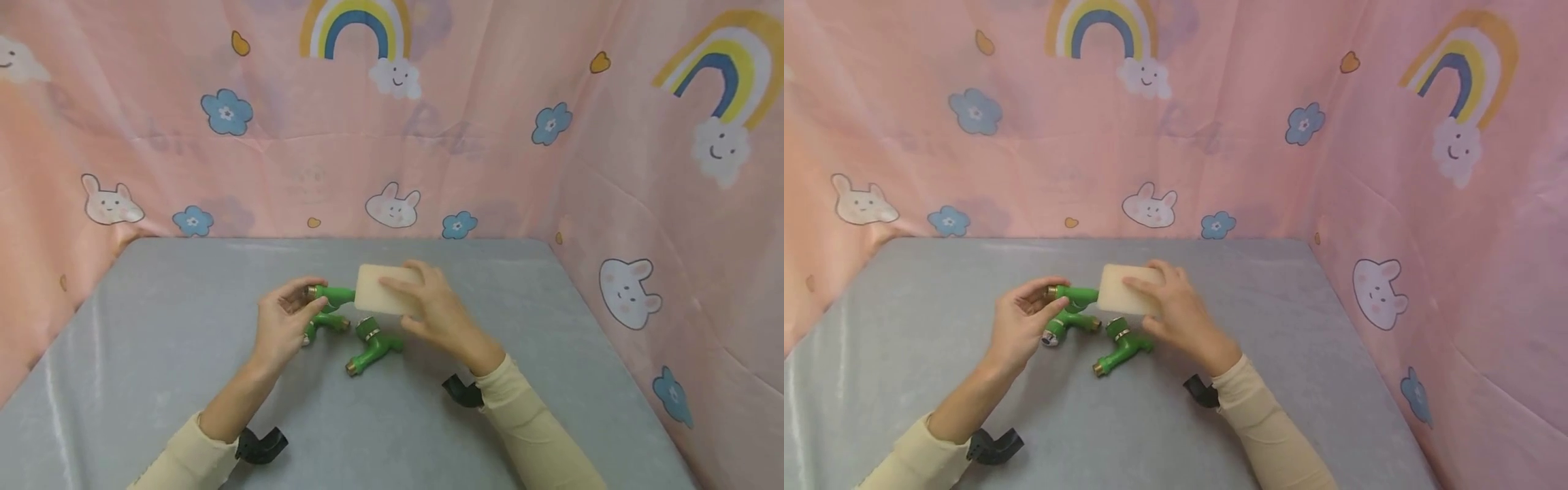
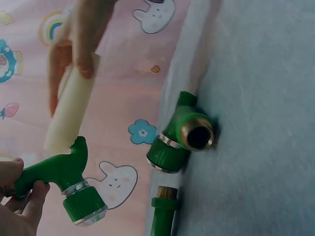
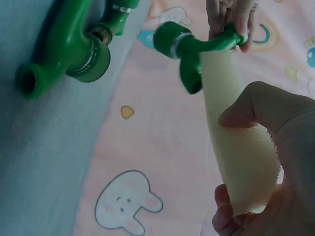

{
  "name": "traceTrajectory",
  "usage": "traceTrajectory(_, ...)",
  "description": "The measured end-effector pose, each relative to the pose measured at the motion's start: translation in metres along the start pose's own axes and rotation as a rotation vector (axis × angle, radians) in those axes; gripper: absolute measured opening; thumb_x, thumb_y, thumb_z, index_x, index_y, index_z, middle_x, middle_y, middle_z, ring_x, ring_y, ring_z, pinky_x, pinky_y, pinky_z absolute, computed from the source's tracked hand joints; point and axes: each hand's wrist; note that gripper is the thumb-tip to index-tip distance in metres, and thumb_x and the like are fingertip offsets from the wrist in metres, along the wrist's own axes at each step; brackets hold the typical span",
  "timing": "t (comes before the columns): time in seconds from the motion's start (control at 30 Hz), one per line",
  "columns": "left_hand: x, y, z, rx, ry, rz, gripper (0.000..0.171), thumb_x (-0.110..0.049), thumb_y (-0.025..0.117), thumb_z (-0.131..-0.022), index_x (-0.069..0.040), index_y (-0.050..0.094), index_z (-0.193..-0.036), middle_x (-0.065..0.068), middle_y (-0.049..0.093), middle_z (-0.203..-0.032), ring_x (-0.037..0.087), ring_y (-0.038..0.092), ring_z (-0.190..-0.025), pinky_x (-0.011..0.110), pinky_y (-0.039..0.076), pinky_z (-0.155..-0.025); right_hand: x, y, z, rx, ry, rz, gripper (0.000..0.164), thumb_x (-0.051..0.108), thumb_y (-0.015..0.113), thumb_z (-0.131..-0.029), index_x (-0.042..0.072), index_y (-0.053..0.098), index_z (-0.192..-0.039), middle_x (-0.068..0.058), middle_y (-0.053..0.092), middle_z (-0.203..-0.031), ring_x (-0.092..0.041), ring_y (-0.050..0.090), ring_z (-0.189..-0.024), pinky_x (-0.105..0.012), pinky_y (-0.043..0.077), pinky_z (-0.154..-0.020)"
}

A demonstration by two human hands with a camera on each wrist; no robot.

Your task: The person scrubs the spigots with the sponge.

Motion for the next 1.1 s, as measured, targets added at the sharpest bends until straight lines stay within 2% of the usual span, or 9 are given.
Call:
traceTrajectory(0.1,0.001,0.003,0.002,0.002,0.072,-0.034,0.024,0.005,0.071,-0.09,0.003,0.071,-0.114,0.02,0.074,-0.111,0.014,0.071,-0.091,0.018,0.058,-0.087,0.0,0.0,0.002,-0.017,-0.032,-0.018,0.065,0.001,0.075,-0.075,0.023,0.065,-0.136,-0.019,0.05,-0.139,-0.038,0.049,-0.121,-0.048,0.053,-0.086)
traceTrajectory(0.23,0.001,0.007,0.005,0.011,0.115,-0.027,0.025,0.006,0.071,-0.089,0.006,0.07,-0.114,0.023,0.073,-0.111,0.016,0.072,-0.091,0.019,0.059,-0.085,0.004,0.005,0.003,-0.016,-0.101,-0.069,0.065,0.004,0.074,-0.077,0.024,0.063,-0.139,-0.018,0.049,-0.139,-0.036,0.048,-0.123,-0.046,0.053,-0.089)
traceTrajectory(0.33,0.002,0.006,0.006,0.02,0.091,0.002,0.026,0.003,0.072,-0.089,0.006,0.07,-0.115,0.023,0.071,-0.114,0.012,0.071,-0.092,0.017,0.059,-0.084,0.005,0.01,0.003,0.0,-0.105,-0.083,0.066,0.003,0.073,-0.078,0.023,0.062,-0.14,-0.019,0.048,-0.14,-0.037,0.048,-0.124,-0.046,0.054,-0.089)
traceTrajectory(0.43,0.003,0.003,0.005,0.02,0.046,0.024,0.027,0.001,0.073,-0.09,0.002,0.071,-0.117,0.023,0.07,-0.12,0.006,0.07,-0.096,0.016,0.057,-0.084,0.003,0.012,0.003,-0.027,-0.077,-0.122,0.067,-0.003,0.073,-0.076,0.02,0.064,-0.137,-0.021,0.048,-0.139,-0.038,0.048,-0.123,-0.048,0.054,-0.09)
traceTrajectory(0.57,0.004,0.0,0.003,0.05,0.002,0.048,0.03,-0.001,0.072,-0.092,0.0,0.07,-0.122,0.013,0.073,-0.12,0.003,0.07,-0.095,0.017,0.058,-0.082,0.003,0.013,0.0,-0.068,-0.114,-0.167,0.065,-0.002,0.075,-0.075,0.019,0.065,-0.136,-0.02,0.048,-0.138,-0.038,0.048,-0.124,-0.048,0.054,-0.09)
traceTrajectory(0.7,0.004,-0.001,0.002,0.092,-0.043,0.111,0.032,-0.001,0.069,-0.093,0.005,0.066,-0.125,-0.005,0.077,-0.106,0.005,0.072,-0.09,0.023,0.06,-0.082,0.007,0.018,-0.002,-0.056,-0.167,-0.174,0.064,0.001,0.076,-0.078,0.019,0.063,-0.138,-0.019,0.047,-0.14,-0.038,0.047,-0.126,-0.045,0.055,-0.089)
traceTrajectory(0.87,0.002,-0.004,0.0,0.081,-0.049,0.114,0.029,-0.001,0.069,-0.094,0.005,0.066,-0.122,-0.019,0.074,-0.101,0.006,0.071,-0.093,0.022,0.06,-0.083,0.007,0.02,-0.003,-0.046,-0.115,-0.138,0.068,-0.005,0.077,-0.075,0.019,0.064,-0.137,-0.021,0.048,-0.14,-0.04,0.047,-0.126,-0.047,0.057,-0.087)
traceTrajectory(0.97,0.0,-0.005,-0.002,0.045,-0.02,0.091,0.026,0.001,0.069,-0.093,0.003,0.068,-0.119,-0.014,0.074,-0.105,0.007,0.071,-0.095,0.019,0.059,-0.082,0.001,0.016,-0.003,-0.036,-0.078,-0.076,0.068,-0.005,0.08,-0.074,0.021,0.066,-0.135,-0.022,0.049,-0.14,-0.042,0.048,-0.125,-0.049,0.057,-0.087)
traceTrajectory(1.1,-0.001,-0.004,-0.003,0.033,0.044,0.065,0.026,0.006,0.068,-0.092,0.003,0.069,-0.117,0.008,0.074,-0.113,0.008,0.07,-0.093,0.018,0.058,-0.085,-0.007,0.008,-0.002,-0.004,-0.055,-0.039,0.066,-0.001,0.08,-0.075,0.021,0.066,-0.135,-0.023,0.049,-0.141,-0.043,0.048,-0.125,-0.051,0.056,-0.088)
Point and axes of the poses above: each hand's wrist, its own z-axis away from the middle knuckle, its own y-axis out of the palm, x = y × z
